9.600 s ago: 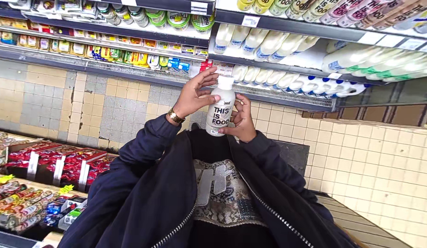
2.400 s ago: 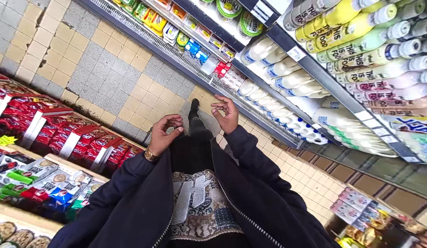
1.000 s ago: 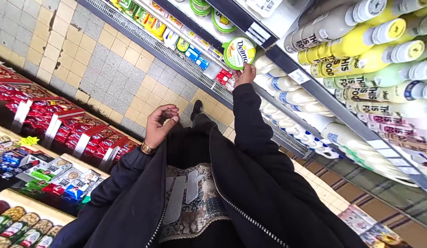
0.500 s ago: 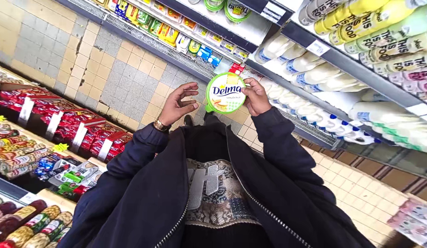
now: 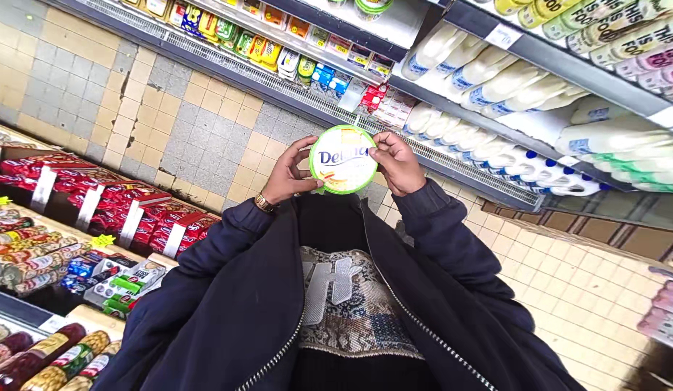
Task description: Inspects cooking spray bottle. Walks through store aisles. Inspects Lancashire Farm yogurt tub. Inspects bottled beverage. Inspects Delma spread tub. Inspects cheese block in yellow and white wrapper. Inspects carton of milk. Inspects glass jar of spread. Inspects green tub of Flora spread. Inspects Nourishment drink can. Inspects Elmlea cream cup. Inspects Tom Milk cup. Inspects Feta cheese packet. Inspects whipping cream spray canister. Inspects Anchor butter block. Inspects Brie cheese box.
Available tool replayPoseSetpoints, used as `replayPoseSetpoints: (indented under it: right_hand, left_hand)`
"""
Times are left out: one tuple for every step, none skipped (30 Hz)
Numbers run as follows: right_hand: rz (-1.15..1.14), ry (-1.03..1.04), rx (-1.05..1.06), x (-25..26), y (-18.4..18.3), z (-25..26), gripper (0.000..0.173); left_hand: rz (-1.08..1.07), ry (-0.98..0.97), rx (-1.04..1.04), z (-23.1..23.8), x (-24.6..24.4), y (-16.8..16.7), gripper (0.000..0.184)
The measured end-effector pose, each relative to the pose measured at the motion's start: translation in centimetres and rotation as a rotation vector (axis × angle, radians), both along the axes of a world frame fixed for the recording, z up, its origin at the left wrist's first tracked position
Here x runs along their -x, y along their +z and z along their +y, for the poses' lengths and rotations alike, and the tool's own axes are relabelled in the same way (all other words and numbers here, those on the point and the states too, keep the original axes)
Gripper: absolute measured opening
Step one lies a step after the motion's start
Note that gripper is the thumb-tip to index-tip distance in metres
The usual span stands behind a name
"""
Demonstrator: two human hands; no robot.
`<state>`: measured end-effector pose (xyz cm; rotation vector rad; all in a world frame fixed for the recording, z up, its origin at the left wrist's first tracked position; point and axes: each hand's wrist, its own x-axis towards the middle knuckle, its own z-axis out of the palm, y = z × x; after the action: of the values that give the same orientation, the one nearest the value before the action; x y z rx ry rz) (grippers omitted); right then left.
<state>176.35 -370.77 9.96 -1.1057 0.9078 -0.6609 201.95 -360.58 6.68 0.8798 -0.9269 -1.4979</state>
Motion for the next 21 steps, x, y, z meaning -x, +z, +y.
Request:
replayPoseSetpoints:
  right_hand:
    - [-0.013, -0.014, 0.01, -0.2, -0.1, 0.6, 0.014]
    - [-0.026, -0.021, 0.022, -0.3, -0.2, 1.2, 0.015]
    - [-0.038, -0.02, 0.038, -0.4, -0.4, 1.8, 0.019]
    - [-0.057, -0.01, 0.054, -0.4, -0.5, 2.4, 0.026]
    - [-0.083, 0.011, 0.071, -0.4, -0.6, 2.8, 0.036]
    - [-0.108, 0.034, 0.085, -0.4, -0.6, 3.2, 0.049]
    - [-0.125, 0.049, 0.09, -0.4, -0.7, 3.6, 0.06]
    - [-0.139, 0.057, 0.079, -0.4, -0.6, 4.0, 0.069]
    - [-0.154, 0.051, 0.06, -0.5, -0.6, 4.5, 0.077]
    - [-0.157, 0.037, 0.039, -0.6, -0.6, 4.9, 0.083]
    - [-0.158, 0.018, 0.026, -0.7, -0.7, 5.4, 0.086]
    - [-0.162, -0.008, 0.022, -0.8, -1.0, 5.8, 0.088]
    - [-0.17, -0.03, 0.028, -0.8, -1.3, 6.1, 0.088]
    - [-0.179, -0.046, 0.038, -0.8, -1.6, 6.3, 0.088]
    - [-0.196, -0.058, 0.05, -0.8, -1.9, 6.5, 0.088]
    - [-0.211, -0.069, 0.062, -0.8, -2.1, 6.6, 0.089]
    - [-0.22, -0.076, 0.074, -0.8, -2.4, 6.7, 0.092]
    - [-0.226, -0.083, 0.084, -0.7, -2.6, 6.8, 0.096]
    - [-0.228, -0.089, 0.095, -0.6, -2.8, 6.9, 0.099]
    - [-0.23, -0.096, 0.104, -0.4, -2.9, 7.1, 0.101]
    - [-0.231, -0.098, 0.112, -0.3, -3.1, 7.2, 0.101]
  left_hand:
    - [0.001, 0.003, -0.006, 0.3, -0.2, 0.0, 0.084]
    - [0.003, 0.006, -0.01, 0.6, -0.4, -0.1, 0.083]
    - [0.009, 0.008, -0.012, 0.9, -0.7, -0.2, 0.082]
    - [0.018, 0.01, -0.011, 1.1, -0.9, -0.3, 0.082]
    - [0.028, 0.014, -0.007, 1.3, -1.1, -0.3, 0.082]
    - [0.038, 0.02, -0.004, 1.5, -1.3, -0.3, 0.082]
    - [0.047, 0.025, 0.001, 1.6, -1.4, -0.3, 0.082]
    - [0.058, 0.025, 0.005, 1.7, -1.6, -0.2, 0.083]
    - [0.066, 0.025, 0.009, 1.8, -1.7, -0.2, 0.083]
    - [0.069, 0.023, 0.01, 1.9, -1.8, -0.1, 0.083]
    - [0.069, 0.02, 0.008, 2.0, -1.9, -0.1, 0.084]
    - [0.067, 0.017, 0.005, 2.1, -1.9, -0.1, 0.085]
    - [0.064, 0.019, 0.0, 2.1, -1.9, -0.1, 0.086]
    - [0.059, 0.024, -0.01, 2.2, -1.9, -0.1, 0.086]
    - [0.054, 0.028, -0.014, 2.2, -2.0, -0.1, 0.087]
    - [0.047, 0.029, -0.018, 2.1, -2.1, -0.1, 0.088]
    - [0.037, 0.023, -0.02, 2.0, -2.2, -0.1, 0.091]
    - [0.025, 0.01, -0.022, 1.9, -2.3, -0.1, 0.094]
    - [0.015, -0.007, -0.018, 1.8, -2.3, -0.1, 0.096]
    - [0.005, -0.025, -0.011, 1.7, -2.4, -0.2, 0.098]
    - [-0.005, -0.044, 0.002, 1.6, -2.4, -0.2, 0.099]
